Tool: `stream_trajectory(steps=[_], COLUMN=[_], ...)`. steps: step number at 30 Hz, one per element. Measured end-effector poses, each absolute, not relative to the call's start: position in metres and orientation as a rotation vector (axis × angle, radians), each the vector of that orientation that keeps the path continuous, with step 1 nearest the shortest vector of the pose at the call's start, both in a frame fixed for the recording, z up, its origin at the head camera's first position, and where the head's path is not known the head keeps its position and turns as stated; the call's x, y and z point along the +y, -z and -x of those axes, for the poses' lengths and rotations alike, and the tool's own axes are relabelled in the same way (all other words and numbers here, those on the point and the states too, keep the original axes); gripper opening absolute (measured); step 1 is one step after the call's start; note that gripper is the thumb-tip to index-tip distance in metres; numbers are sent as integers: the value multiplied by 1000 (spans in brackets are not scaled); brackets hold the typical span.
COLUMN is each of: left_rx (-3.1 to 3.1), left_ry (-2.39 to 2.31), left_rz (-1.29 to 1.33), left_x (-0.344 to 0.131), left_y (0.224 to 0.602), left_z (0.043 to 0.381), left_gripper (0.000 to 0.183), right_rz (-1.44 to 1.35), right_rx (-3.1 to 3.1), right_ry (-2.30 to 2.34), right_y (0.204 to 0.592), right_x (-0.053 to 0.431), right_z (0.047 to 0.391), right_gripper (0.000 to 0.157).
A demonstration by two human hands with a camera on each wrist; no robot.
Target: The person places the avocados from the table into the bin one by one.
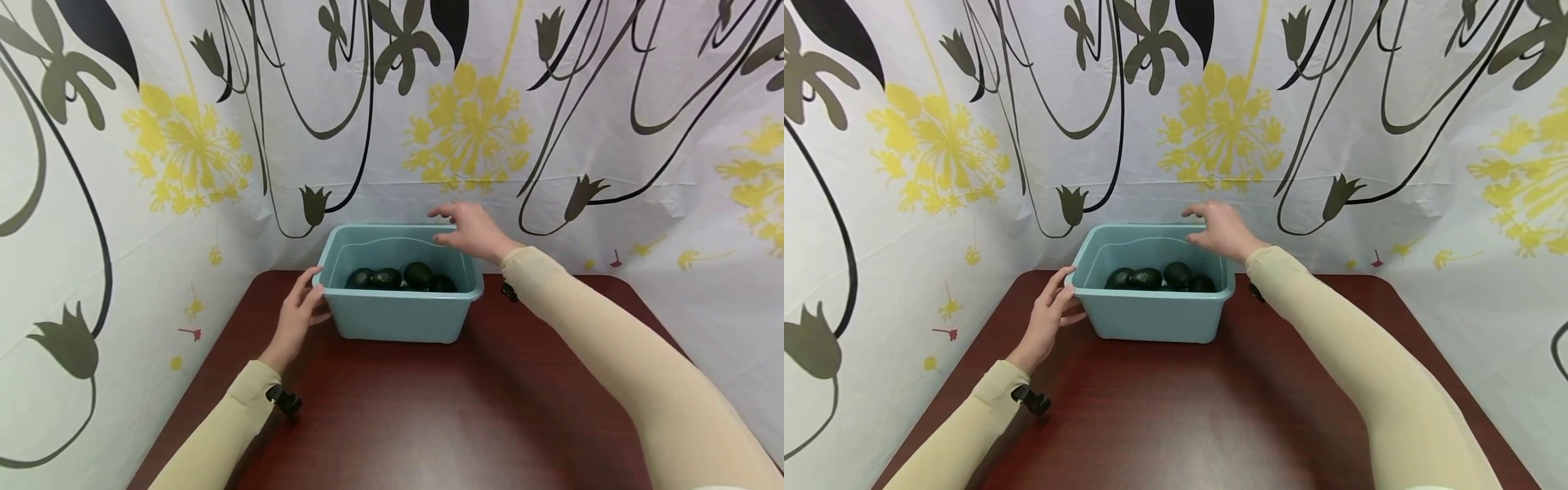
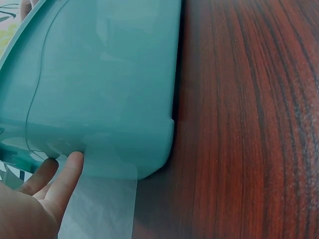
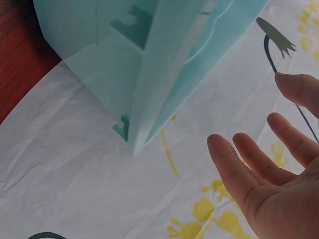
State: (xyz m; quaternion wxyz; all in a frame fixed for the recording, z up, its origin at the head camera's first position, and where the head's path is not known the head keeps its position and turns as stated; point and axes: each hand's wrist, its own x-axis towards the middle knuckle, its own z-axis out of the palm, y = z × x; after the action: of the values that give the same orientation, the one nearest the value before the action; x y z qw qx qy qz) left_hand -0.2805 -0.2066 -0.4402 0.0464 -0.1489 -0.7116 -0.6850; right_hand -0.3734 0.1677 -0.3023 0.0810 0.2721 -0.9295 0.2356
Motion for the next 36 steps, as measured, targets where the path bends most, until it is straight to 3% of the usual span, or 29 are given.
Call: stream_trajectory(steps=[16, 23, 36], left_rx=[-2245, -2264, -2358], left_ry=[2016, 1959, 1525], left_rz=[409, 372, 323], left_x=[-210, -215, -222], left_y=[436, 453, 447], left_z=[277, 292, 283], left_gripper=[56, 54, 56], right_rz=[-867, -879, -877], right_rx=[-2708, -2668, -2597], right_ry=[-685, -695, -595], right_y=[290, 282, 281], right_x=[172, 180, 195], right_z=[345, 329, 294], right_gripper=[46, 51, 51])
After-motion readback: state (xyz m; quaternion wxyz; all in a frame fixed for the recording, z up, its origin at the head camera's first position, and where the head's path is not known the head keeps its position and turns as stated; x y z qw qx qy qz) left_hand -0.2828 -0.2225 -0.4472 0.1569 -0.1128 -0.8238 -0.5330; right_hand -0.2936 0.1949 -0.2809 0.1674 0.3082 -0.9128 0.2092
